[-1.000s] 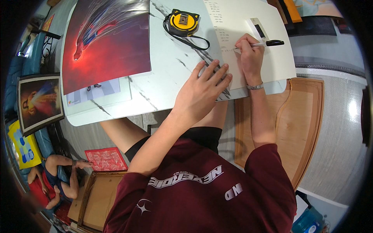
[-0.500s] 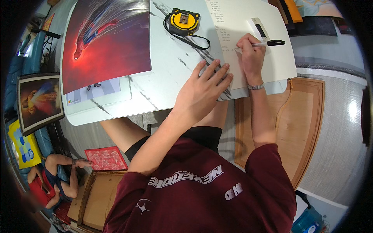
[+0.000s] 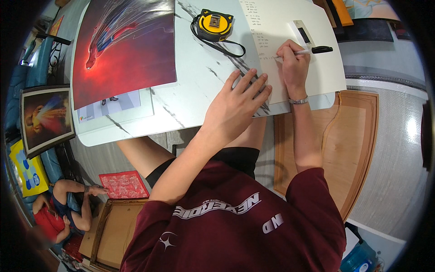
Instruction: The person measures a poster with a tape measure and writes down the dimensions on a notepad. They then handle several posters, place them into a paper bag, and pick up a roll of bubble wrap.
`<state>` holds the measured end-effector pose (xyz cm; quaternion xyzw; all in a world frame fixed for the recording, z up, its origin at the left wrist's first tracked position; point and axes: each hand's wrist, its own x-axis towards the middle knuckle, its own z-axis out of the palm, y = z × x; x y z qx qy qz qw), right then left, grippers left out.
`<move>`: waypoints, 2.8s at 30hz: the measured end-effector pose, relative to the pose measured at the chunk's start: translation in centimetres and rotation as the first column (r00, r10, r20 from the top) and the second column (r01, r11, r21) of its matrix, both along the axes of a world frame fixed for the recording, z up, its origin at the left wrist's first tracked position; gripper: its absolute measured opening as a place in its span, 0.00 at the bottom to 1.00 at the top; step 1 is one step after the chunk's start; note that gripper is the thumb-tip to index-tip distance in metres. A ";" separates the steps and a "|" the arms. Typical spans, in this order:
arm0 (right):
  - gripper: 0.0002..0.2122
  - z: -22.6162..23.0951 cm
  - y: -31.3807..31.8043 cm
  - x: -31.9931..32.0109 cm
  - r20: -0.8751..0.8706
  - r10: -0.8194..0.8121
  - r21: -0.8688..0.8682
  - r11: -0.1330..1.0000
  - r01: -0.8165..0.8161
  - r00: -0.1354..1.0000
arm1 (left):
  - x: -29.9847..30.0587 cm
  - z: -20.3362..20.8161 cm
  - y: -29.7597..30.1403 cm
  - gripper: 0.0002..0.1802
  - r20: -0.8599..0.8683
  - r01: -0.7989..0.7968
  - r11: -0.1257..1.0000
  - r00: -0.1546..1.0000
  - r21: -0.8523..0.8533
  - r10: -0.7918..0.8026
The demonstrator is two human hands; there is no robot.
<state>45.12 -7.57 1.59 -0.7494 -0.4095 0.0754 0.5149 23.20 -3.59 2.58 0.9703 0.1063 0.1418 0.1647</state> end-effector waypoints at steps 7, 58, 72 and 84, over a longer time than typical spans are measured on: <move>0.10 0.0 0.1 0.1 -0.006 0.013 0.041 0.999 -0.012 1.000 | 0.1 0.1 0.0 0.44 0.000 -0.002 1.000 1.000 0.013 0.002; 0.09 0.2 0.1 -1.7 -0.256 0.133 0.045 0.991 -0.126 0.958 | 0.0 -0.5 -0.9 0.28 0.107 0.037 0.997 0.993 0.063 -0.044; 0.08 0.6 0.1 -1.9 -0.169 0.111 -0.017 0.993 -0.116 0.979 | -0.2 -0.4 -1.0 0.27 0.103 0.028 0.994 0.994 0.105 -0.039; 0.08 0.4 0.0 -1.8 -0.171 0.128 -0.005 0.991 -0.131 0.977 | -0.2 -0.4 -0.9 0.27 0.096 0.029 0.994 0.995 0.104 -0.039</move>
